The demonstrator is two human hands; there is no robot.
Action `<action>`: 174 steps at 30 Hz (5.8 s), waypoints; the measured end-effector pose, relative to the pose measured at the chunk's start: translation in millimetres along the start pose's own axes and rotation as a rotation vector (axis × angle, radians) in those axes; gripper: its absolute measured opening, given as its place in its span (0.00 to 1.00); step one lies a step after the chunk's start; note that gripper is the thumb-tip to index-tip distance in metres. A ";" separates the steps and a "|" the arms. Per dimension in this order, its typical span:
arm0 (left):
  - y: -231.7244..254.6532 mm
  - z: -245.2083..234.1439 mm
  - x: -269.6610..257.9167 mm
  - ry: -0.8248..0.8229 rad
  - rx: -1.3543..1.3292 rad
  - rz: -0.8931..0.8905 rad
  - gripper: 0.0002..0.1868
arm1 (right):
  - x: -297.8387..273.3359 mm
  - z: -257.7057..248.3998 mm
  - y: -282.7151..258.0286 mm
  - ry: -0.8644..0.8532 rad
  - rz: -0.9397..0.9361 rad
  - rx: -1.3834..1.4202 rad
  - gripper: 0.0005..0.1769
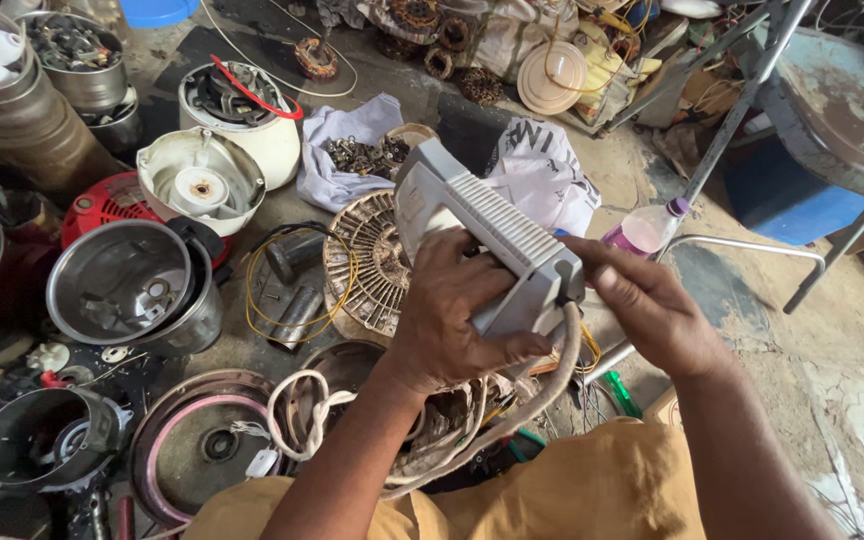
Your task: The person repairs an electric iron by unscrewing the casing with a screwdriver, testing the internal connections with a lead, and wiping the soleplate with a cloth.
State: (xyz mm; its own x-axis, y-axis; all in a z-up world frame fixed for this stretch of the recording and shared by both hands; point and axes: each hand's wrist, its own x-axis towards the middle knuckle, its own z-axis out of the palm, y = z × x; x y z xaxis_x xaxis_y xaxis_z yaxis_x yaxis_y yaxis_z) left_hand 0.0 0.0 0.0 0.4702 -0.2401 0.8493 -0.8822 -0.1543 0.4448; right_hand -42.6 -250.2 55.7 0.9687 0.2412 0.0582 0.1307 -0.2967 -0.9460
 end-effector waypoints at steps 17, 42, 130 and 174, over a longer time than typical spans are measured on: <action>3.7 13.5 2.9 -0.007 -0.253 -0.157 0.15 | 12.1 29.8 34.3 0.315 -0.073 -0.044 0.26; -98.2 -8.2 -31.5 0.002 -0.814 -0.558 0.30 | 129.2 63.1 55.2 0.332 0.126 0.469 0.25; 8.2 27.2 -75.4 -0.026 0.040 -0.769 0.24 | -9.6 89.6 139.3 0.199 -0.035 0.353 0.32; -2.9 21.9 -58.9 0.216 0.217 -0.571 0.25 | 44.3 92.3 90.0 0.301 0.180 0.256 0.28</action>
State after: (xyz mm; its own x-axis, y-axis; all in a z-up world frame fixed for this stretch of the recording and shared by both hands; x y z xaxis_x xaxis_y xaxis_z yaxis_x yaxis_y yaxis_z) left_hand -24.7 -6.4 -57.5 0.8286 0.1315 0.5441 -0.4591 -0.3966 0.7950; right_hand -7.4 -181.0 -56.2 0.9945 -0.0848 -0.0609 -0.0662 -0.0616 -0.9959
